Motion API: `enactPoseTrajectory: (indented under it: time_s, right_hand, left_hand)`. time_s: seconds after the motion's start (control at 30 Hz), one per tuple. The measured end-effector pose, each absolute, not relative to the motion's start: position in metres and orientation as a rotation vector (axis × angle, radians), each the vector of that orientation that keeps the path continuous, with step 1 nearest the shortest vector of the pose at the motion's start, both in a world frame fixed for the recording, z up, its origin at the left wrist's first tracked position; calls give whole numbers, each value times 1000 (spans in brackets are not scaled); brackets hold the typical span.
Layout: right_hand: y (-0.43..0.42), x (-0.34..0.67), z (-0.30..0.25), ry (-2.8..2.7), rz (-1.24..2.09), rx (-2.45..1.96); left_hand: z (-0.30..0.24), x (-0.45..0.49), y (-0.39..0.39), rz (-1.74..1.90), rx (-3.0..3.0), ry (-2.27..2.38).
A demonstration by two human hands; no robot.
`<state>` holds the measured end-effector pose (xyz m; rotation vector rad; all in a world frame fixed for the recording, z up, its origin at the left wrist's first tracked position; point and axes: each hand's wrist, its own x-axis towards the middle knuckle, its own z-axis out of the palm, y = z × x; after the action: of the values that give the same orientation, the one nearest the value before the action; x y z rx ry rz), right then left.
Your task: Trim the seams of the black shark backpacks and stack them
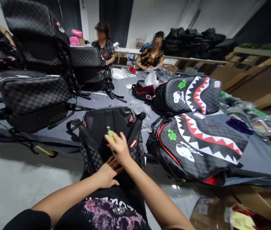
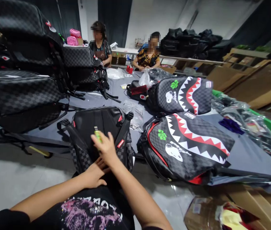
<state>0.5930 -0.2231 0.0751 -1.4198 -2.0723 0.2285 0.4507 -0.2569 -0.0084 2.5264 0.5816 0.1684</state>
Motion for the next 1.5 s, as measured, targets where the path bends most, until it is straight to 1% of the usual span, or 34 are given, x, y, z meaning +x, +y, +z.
enactPoseTrajectory:
  time_s: [0.07, 0.13, 0.2, 0.27, 0.37, 0.5, 0.67, 0.83, 0.93, 1.07, 1.13, 1.27, 1.5]
  right_hand:
    - [-238, 636, 62, -1846, 62, -1654]
    - [-258, 670, 53, -1687, -20, -1782]
    - [-270, 685, 44, -1614, -91, -1808]
    - [-270, 685, 32, -1586, -205, -1730]
    - [-258, 675, 17, -1545, -353, -1557]
    - [-250, 673, 9, -1484, -375, -1497]
    - [-250, 678, 5, -1490, -352, -1524]
    - [-246, 681, 6, -1460, -239, -1509]
    - [-247, 680, 13, -1304, -140, -1489]
    - [-241, 674, 31, -1000, 100, -1501]
    - [-234, 673, 39, -943, 184, -1494]
    - [-216, 674, 48, -836, 150, -1524]
    - [-209, 673, 45, -871, -22, -1639]
  left_hand:
    - [0, 444, -248, 293, 2537, 605]
    - [16, 448, -230, 469, 2584, 633]
    - [36, 464, -202, 639, 2678, 597]
    - [57, 492, -169, 717, 2781, 530]
    - [77, 537, -124, 630, 3059, 464]
    - [83, 572, -100, 473, 3172, 411]
    - [89, 562, -74, 409, 3233, 329]
    - [111, 534, -17, 577, 3372, 629]
    - [115, 529, -21, 653, 3324, 723]
    - [103, 537, -64, 530, 3151, 467]
    - [98, 540, -81, 463, 3092, 440]
    - [93, 538, -91, 451, 3027, 423]
    - [79, 526, -97, 620, 2966, 345]
